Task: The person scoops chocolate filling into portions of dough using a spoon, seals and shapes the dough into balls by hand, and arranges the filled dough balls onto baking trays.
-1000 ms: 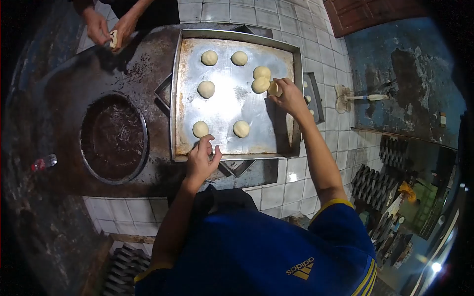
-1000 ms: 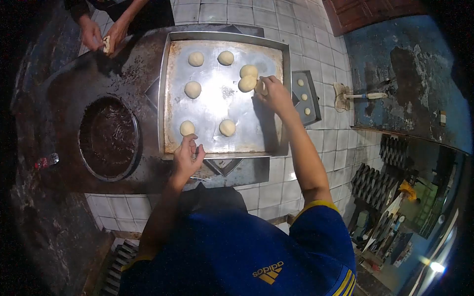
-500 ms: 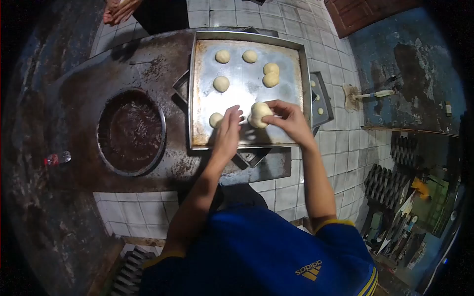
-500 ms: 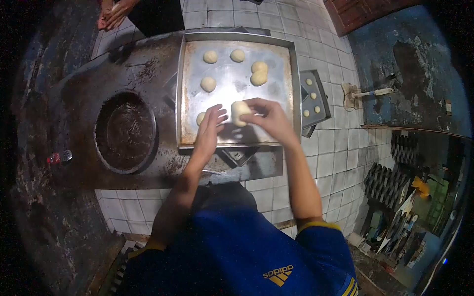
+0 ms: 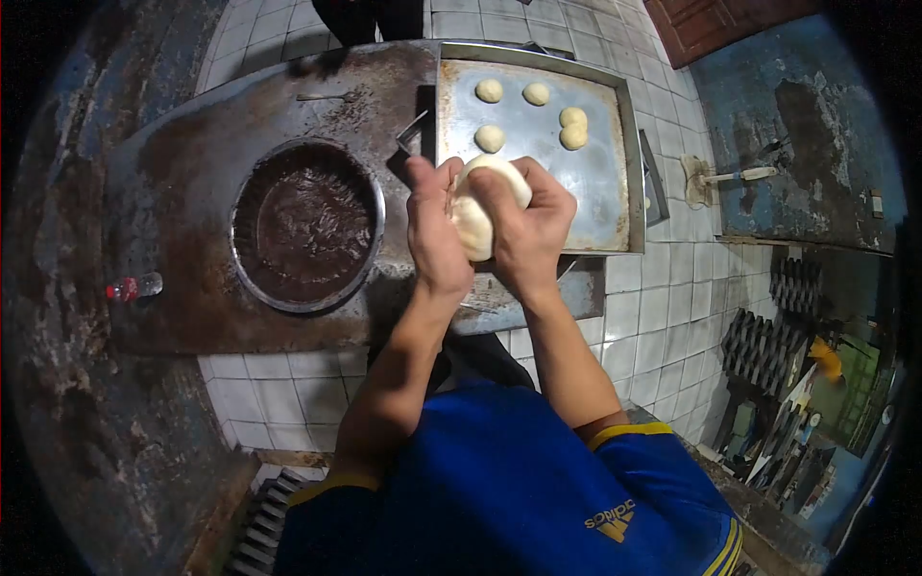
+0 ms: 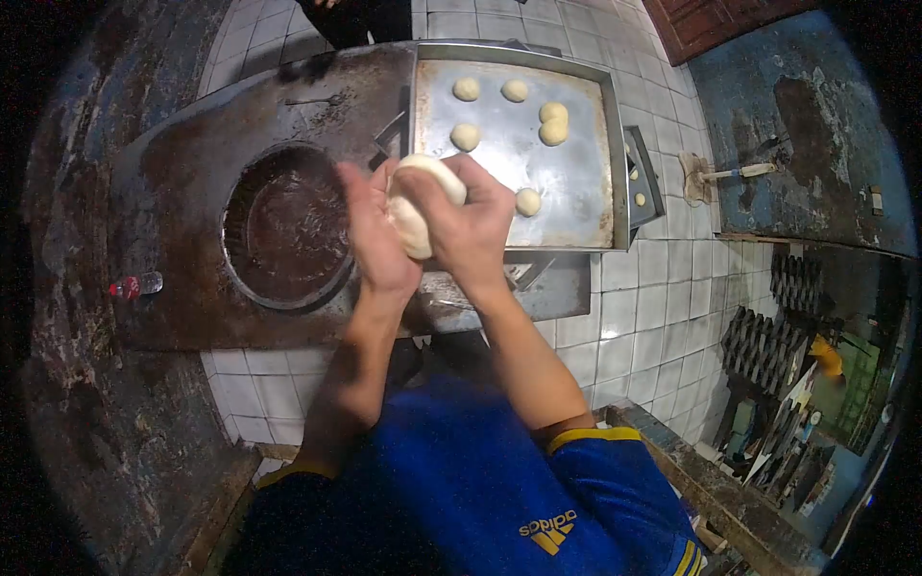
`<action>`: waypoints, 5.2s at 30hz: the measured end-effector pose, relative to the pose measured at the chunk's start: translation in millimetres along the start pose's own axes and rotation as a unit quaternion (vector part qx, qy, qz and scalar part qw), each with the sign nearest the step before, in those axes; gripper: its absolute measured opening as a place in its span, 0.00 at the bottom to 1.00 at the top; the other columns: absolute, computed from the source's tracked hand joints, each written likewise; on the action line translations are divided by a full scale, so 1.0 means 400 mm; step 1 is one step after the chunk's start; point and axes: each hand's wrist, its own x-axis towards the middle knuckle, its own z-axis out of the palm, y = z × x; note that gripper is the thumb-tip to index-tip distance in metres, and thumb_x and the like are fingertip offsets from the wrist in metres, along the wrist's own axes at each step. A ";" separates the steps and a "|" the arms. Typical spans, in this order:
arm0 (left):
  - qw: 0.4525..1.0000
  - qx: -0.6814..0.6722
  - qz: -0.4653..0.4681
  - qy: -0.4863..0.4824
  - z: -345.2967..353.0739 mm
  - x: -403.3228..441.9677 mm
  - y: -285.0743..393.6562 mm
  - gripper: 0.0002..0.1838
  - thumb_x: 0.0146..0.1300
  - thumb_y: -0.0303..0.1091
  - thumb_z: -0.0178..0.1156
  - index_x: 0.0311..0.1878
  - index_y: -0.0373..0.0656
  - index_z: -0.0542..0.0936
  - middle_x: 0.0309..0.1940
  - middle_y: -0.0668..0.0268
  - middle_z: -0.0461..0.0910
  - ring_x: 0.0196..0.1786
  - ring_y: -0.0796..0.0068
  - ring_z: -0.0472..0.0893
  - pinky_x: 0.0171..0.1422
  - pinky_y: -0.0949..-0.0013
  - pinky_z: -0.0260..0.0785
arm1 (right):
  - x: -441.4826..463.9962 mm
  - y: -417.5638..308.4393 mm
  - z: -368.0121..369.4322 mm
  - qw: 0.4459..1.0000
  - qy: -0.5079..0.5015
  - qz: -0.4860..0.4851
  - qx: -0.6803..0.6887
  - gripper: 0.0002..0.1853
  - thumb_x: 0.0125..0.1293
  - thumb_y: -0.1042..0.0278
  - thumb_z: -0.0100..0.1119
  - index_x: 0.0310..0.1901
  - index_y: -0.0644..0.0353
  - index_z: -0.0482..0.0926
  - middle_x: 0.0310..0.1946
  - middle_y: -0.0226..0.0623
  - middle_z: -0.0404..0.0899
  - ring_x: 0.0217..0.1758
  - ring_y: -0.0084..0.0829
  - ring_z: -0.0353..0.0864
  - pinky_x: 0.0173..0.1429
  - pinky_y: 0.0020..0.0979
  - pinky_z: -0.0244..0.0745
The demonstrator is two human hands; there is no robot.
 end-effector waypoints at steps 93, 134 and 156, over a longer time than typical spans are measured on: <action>0.785 0.601 -0.043 0.145 -1.228 -0.172 0.385 0.35 0.57 0.34 0.84 0.64 0.35 0.78 0.55 0.55 0.85 0.56 0.60 0.87 0.61 0.58 0.79 | -0.102 0.858 0.506 0.647 -0.548 0.106 -0.519 0.17 0.75 0.63 0.47 0.49 0.67 0.82 0.51 0.63 0.84 0.60 0.60 0.83 0.65 0.52 0.79; 0.857 0.507 0.056 -0.073 -0.981 -0.055 0.491 0.25 0.50 0.33 0.84 0.51 0.37 0.85 0.43 0.58 0.90 0.46 0.66 0.90 0.54 0.62 0.81 | -0.333 0.223 0.644 0.875 -0.362 -0.182 -0.264 0.32 0.51 0.82 0.67 0.62 0.51 0.83 0.50 0.43 0.76 0.54 0.49 0.81 0.60 0.45 0.80; 0.932 0.342 -0.060 -0.103 -0.904 -0.073 0.284 0.16 0.65 0.25 0.74 0.55 0.34 0.82 0.46 0.62 0.89 0.50 0.75 0.87 0.59 0.69 0.78 | -0.579 0.739 0.125 0.940 0.043 0.131 -0.312 0.14 0.80 0.70 0.55 0.60 0.67 0.78 0.50 0.43 0.81 0.47 0.31 0.81 0.54 0.35 0.78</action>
